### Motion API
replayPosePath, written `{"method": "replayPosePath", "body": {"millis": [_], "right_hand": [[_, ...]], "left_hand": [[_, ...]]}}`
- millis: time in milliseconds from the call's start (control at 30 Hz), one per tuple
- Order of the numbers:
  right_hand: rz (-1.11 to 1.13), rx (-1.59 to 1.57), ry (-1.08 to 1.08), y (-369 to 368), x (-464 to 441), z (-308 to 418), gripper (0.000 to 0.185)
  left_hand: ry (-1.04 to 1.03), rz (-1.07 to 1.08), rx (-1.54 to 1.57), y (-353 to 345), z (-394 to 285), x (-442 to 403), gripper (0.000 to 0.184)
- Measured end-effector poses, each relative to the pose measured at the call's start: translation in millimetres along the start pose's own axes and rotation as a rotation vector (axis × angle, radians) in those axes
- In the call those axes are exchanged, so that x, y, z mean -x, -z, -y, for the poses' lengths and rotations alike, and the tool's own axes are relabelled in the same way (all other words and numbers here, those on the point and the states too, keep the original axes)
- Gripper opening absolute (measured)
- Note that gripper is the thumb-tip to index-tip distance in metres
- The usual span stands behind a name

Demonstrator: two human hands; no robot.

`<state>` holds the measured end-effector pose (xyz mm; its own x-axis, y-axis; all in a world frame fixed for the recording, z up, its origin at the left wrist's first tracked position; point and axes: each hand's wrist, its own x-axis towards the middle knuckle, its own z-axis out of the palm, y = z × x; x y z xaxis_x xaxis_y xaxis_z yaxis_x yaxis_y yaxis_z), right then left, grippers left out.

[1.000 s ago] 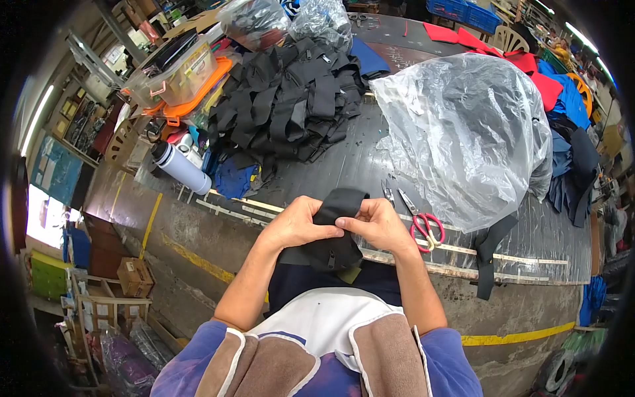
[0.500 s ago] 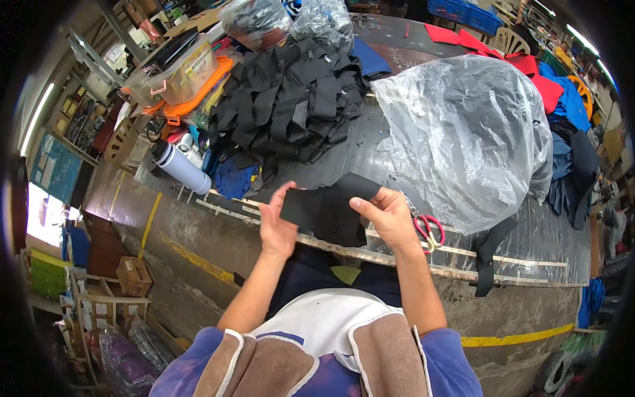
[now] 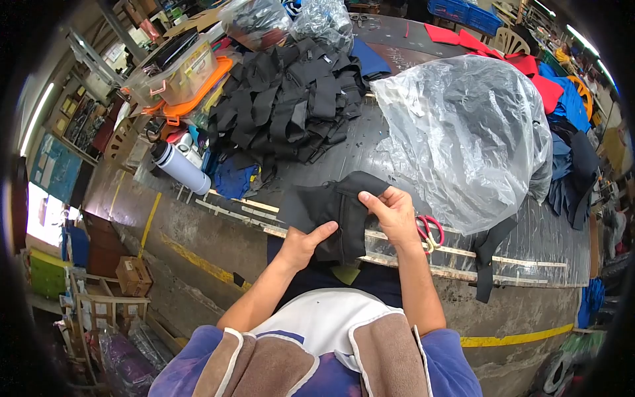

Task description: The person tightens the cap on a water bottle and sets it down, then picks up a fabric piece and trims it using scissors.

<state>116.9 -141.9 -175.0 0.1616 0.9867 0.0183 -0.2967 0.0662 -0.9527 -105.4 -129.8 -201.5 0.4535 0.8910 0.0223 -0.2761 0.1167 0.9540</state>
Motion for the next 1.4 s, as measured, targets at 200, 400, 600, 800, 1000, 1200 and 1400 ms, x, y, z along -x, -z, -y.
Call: {"method": "replayPosePath", "body": {"millis": [200,400,600,800,1000,1200,1400], "right_hand": [[-0.029,-0.017,0.005,4.4,-9.2,-13.8,0.018],[-0.059,-0.009,0.028,8.1,-12.6,-24.7,0.016],[-0.086,0.013,0.047,11.5,-15.0,-26.5,0.016],[-0.099,0.042,0.052,10.6,-16.3,-30.9,0.015],[-0.151,-0.005,0.094,-1.2,-13.8,-17.4,0.016],[-0.136,-0.018,0.095,-0.4,-14.8,-16.0,0.015],[-0.111,0.015,0.112,2.2,-11.6,-12.3,0.014]], "left_hand": [[0.342,0.010,0.491,-15.2,-0.4,10.4,0.052],[0.446,-0.024,0.379,-21.1,6.1,8.5,0.045],[0.414,-0.035,0.291,-17.3,12.6,10.0,0.034],[0.465,0.001,0.549,-17.4,28.4,17.4,0.036],[0.427,-0.045,0.718,-17.0,27.0,18.2,0.033],[0.506,0.035,0.910,-23.2,33.4,22.2,0.028],[0.527,-0.023,0.477,-25.7,18.9,17.5,0.022]]}}
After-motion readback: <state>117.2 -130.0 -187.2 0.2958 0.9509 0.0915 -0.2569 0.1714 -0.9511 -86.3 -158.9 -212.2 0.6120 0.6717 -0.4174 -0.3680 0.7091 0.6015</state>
